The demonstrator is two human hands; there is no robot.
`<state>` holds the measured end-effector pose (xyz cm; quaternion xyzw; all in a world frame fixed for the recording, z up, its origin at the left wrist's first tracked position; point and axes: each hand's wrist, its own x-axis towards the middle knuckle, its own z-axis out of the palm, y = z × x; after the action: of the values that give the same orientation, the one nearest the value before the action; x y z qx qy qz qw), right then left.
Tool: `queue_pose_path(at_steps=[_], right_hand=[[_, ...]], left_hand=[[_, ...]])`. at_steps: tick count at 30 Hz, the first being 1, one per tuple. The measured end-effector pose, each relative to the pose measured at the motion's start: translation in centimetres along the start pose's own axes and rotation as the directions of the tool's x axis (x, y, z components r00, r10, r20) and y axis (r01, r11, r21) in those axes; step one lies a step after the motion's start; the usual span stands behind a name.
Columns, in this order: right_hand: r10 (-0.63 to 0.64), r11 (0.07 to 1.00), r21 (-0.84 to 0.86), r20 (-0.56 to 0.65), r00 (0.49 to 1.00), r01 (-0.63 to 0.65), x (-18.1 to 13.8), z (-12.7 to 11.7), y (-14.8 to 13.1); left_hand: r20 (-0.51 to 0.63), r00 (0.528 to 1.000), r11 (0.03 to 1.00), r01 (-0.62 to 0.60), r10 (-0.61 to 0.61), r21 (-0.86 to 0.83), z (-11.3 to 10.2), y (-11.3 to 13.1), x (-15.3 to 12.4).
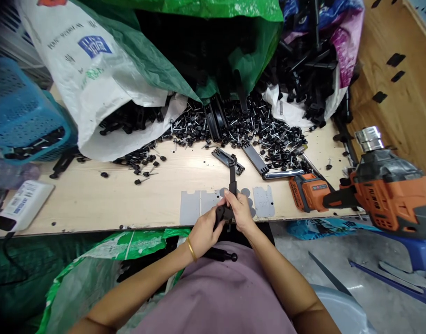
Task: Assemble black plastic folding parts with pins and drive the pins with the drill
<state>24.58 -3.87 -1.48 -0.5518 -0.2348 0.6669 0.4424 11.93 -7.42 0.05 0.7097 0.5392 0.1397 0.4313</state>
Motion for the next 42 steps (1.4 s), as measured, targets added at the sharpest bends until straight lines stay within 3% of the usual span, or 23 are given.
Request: queue_pose_path(at_steps=[5, 11, 19, 24, 29, 34, 37, 40, 42], right_hand=[[-0.067, 0.990, 0.116, -0.103, 0.992, 0.079, -1.1, 0.8, 0.4], [0.002, 0.994, 0.107, 0.013, 1.000, -0.003, -0.8, 0.3, -0.2], [-0.090, 0.975, 0.191, -0.124, 0.988, 0.113, -1.3, 1.1, 0.5], [-0.115, 0.953, 0.256, -0.198, 0.973, 0.165, -1.2, 1.3, 0.8], [-0.105, 0.949, 0.276, -0.184, 0.977, 0.154, -0.9, 1.1, 1.3], [-0.093, 0.953, 0.260, -0.239, 0.967, 0.156, -0.5, 1.0, 1.9], [-0.072, 0.984, 0.139, -0.239, 0.968, 0.107, -0.3, -1.0, 2.0], [0.104, 0.978, -0.186, 0.021, 0.994, -0.099, -0.8, -4.4, 1.4], [0.170, 0.891, -0.447, 0.152, 0.974, -0.086, -1.4, -6.2, 0.5]], left_hand=[[0.049, 0.999, 0.992, -0.004, -0.002, 0.129, -0.3, 1.0, -0.7], [0.088, 0.996, 0.980, 0.001, -0.018, 0.197, -0.2, 1.4, -0.7], [0.135, 0.985, 0.947, 0.057, -0.105, 0.316, -0.6, 2.0, 0.0], [0.166, 0.969, 0.930, 0.114, -0.181, 0.349, -1.2, 2.9, 0.6], [0.226, 0.949, 0.924, 0.130, -0.221, 0.358, -1.6, 3.3, 0.8], [0.303, 0.936, 0.946, 0.078, -0.178, 0.314, -2.0, 2.1, 1.7], [0.389, 0.919, 0.962, -0.048, -0.063, 0.270, -2.8, 0.5, 4.0], [0.377, 0.926, 0.899, -0.158, -0.008, 0.408, -3.5, -0.8, 6.6], [0.286, 0.957, 0.831, -0.195, 0.044, 0.521, -3.5, -1.3, 7.5]])
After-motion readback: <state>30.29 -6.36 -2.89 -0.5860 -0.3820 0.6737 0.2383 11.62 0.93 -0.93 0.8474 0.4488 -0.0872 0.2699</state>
